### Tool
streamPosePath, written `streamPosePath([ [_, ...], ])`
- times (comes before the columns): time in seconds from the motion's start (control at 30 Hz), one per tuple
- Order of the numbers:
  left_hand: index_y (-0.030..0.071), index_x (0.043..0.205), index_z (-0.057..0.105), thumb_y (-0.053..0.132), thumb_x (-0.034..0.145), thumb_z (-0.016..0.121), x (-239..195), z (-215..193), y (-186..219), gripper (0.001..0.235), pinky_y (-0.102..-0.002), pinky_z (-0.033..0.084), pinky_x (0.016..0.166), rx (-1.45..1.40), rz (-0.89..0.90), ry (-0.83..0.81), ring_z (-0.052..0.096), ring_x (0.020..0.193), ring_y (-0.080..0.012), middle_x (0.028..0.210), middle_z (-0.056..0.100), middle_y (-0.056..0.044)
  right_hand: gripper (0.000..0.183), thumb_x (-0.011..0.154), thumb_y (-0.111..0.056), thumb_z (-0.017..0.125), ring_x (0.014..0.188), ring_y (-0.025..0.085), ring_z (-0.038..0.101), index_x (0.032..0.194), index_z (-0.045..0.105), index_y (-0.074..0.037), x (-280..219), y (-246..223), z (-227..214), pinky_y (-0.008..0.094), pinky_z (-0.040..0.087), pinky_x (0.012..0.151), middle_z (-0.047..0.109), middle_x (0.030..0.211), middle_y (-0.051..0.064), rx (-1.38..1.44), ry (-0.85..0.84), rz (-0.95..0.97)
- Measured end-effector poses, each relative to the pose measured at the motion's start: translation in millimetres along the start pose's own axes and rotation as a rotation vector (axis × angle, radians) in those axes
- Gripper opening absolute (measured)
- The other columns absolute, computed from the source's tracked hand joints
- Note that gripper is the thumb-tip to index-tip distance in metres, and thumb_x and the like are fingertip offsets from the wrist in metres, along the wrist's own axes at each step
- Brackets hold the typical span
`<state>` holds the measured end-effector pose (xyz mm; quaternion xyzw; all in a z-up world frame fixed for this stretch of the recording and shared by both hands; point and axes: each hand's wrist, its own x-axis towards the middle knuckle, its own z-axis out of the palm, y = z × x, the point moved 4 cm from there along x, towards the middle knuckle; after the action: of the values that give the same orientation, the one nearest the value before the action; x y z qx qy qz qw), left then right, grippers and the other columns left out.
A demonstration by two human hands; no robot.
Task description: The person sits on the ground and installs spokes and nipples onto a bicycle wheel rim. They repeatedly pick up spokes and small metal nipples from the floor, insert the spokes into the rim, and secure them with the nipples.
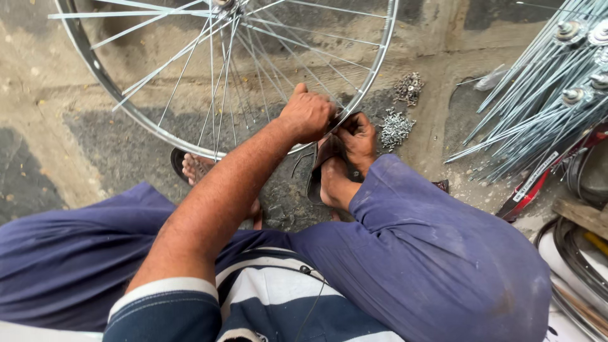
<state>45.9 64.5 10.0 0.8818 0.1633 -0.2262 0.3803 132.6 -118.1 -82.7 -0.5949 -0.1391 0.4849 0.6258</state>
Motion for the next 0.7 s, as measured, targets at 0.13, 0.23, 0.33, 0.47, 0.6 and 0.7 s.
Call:
streamPosePath([
  [0.13,0.013,0.1,0.073,0.022,0.097,0.052,3,3,1,0.023,-0.052,0.032,0.103,0.075,0.041,0.026,0.058,0.114,-0.0308,0.106,0.067,-0.015,0.022,0.094,0.006,0.077,0.084,0.008,0.067,0.1,0.059,-0.006,2,-3,1,0.023,0.055,0.075,0.072,0.094,0.003,-0.062,-0.002,0.003],
  [0.23,0.01,0.098,0.072,0.024,0.095,0.052,3,5,1,0.024,-0.054,0.03,0.105,0.061,0.028,0.002,0.056,0.117,-0.0315,0.106,0.068,-0.014,0.022,0.094,0.005,0.076,0.085,0.009,0.068,0.101,0.059,-0.006,2,-6,-2,0.023,0.056,0.076,0.072,0.095,0.003,-0.065,-0.026,0.011],
  [0.33,0.008,0.1,0.07,0.026,0.092,0.054,6,2,3,0.026,-0.053,0.031,0.104,0.039,0.014,0.032,0.054,0.117,-0.0319,0.106,0.069,-0.015,0.022,0.093,0.005,0.076,0.09,0.01,0.07,0.102,0.058,-0.005,4,-7,-1,0.025,0.058,0.081,0.073,0.098,0.005,-0.048,-0.044,0.008],
  [0.47,0.01,0.1,0.071,0.026,0.095,0.052,9,8,3,0.025,-0.056,0.027,0.109,0.126,-0.013,0.006,0.052,0.121,-0.0341,0.108,0.068,-0.015,0.025,0.091,0.005,0.074,0.098,0.013,0.071,0.109,0.06,-0.004,9,-12,-5,0.028,0.059,0.09,0.073,0.105,0.006,-0.056,-0.117,0.055],
  [0.6,0.007,0.103,0.069,0.021,0.096,0.05,17,13,0,0.024,-0.052,0.034,0.107,-0.058,-0.014,0.082,0.055,0.118,-0.032,0.104,0.069,-0.015,0.023,0.09,-0.002,0.077,0.089,0.017,0.07,0.112,0.07,-0.003,20,-45,-54,0.032,0.059,0.081,0.075,0.102,0.008,-0.674,0.228,-0.041],
  [0.7,0.007,0.101,0.07,0.018,0.093,0.051,19,14,0,0.024,-0.053,0.033,0.106,0.031,0.002,0.127,0.056,0.114,-0.0331,0.106,0.067,-0.018,0.012,0.092,-0.012,0.076,0.084,0.024,0.074,0.102,0.078,-0.006,23,-77,-98,0.037,0.058,0.077,0.077,0.095,0.012,-1.033,0.49,-0.073],
])
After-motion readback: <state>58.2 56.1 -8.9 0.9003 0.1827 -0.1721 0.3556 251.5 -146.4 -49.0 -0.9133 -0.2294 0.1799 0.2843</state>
